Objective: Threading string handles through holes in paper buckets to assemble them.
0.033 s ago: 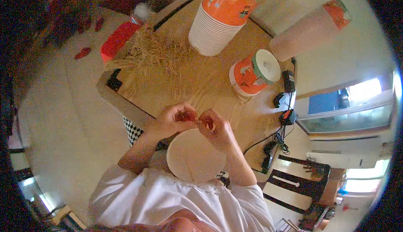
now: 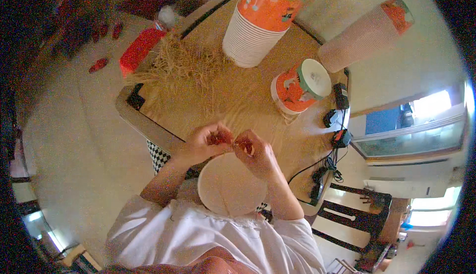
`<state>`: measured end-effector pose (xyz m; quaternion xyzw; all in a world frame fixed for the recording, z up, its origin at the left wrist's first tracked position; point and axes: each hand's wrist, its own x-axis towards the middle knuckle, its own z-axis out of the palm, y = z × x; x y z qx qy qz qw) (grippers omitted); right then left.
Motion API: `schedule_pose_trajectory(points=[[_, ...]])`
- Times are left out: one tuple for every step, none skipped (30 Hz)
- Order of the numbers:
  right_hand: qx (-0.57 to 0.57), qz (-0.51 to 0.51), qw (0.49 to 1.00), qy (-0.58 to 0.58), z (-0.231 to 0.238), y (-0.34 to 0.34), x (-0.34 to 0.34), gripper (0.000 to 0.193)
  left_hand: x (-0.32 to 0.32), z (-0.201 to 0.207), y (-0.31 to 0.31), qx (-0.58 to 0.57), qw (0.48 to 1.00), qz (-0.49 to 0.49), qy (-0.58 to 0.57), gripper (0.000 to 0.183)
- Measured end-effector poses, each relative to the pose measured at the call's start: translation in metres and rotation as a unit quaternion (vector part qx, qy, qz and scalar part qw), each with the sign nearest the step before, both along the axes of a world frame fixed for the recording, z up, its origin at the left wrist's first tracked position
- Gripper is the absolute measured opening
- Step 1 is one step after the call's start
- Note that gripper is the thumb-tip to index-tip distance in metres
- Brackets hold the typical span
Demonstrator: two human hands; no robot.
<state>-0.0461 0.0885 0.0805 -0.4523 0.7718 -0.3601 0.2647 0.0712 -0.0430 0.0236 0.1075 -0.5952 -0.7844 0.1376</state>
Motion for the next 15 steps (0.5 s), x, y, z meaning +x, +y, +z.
schedule_pose_trajectory(points=[[0.004,0.008,1.000,0.007,-0.001,0.001,-0.001,0.012,0.000,-0.005,0.002,0.007,1.000,0.005,-0.001,0.023],[0.007,0.016,1.000,0.014,-0.002,0.002,-0.003,0.013,-0.002,-0.008,0.005,0.026,0.999,0.018,0.000,0.022],[0.000,0.013,1.000,0.011,-0.003,0.001,-0.003,0.013,-0.002,-0.010,0.006,0.019,1.000,0.015,-0.002,0.022],[0.005,0.013,1.000,0.013,-0.002,0.002,-0.004,0.012,-0.004,-0.008,0.005,0.016,1.000,0.019,-0.012,0.022],[0.010,0.014,1.000,0.013,-0.002,0.002,-0.005,0.011,-0.005,-0.006,0.005,0.013,0.999,0.022,-0.021,0.022],[0.005,0.010,1.000,0.010,-0.003,0.002,-0.007,0.011,-0.006,-0.008,0.005,0.007,1.000,0.018,-0.024,0.022],[0.005,0.012,1.000,0.009,-0.003,0.003,-0.007,0.011,-0.006,-0.010,0.006,0.016,0.999,0.017,-0.025,0.023],[0.005,0.015,1.000,0.009,-0.004,0.004,-0.006,0.012,-0.005,-0.012,0.007,0.026,0.999,0.017,-0.025,0.024],[0.002,0.014,1.000,0.008,-0.004,0.003,-0.005,0.012,-0.004,-0.012,0.007,0.022,0.999,0.016,-0.026,0.024],[-0.011,0.015,1.000,0.010,-0.005,0.003,-0.005,0.011,-0.005,-0.011,0.008,0.028,0.999,0.022,-0.027,0.022],[-0.023,0.017,1.000,0.012,-0.005,0.004,-0.005,0.011,-0.005,-0.010,0.010,0.033,0.999,0.029,-0.027,0.020],[-0.022,0.017,1.000,0.011,-0.006,0.004,-0.006,0.011,-0.005,-0.012,0.010,0.034,0.999,0.030,-0.028,0.020],[-0.025,0.019,0.999,0.016,-0.008,0.004,-0.006,0.011,-0.005,-0.015,0.009,-0.028,0.998,0.031,-0.043,0.017],[-0.027,0.022,0.999,0.022,-0.009,0.003,-0.007,0.011,-0.005,-0.017,0.009,-0.089,0.994,0.033,-0.057,0.016],[-0.026,0.024,0.999,0.022,-0.006,0.002,-0.005,0.011,-0.004,-0.018,0.009,-0.088,0.994,0.035,-0.057,0.016]])
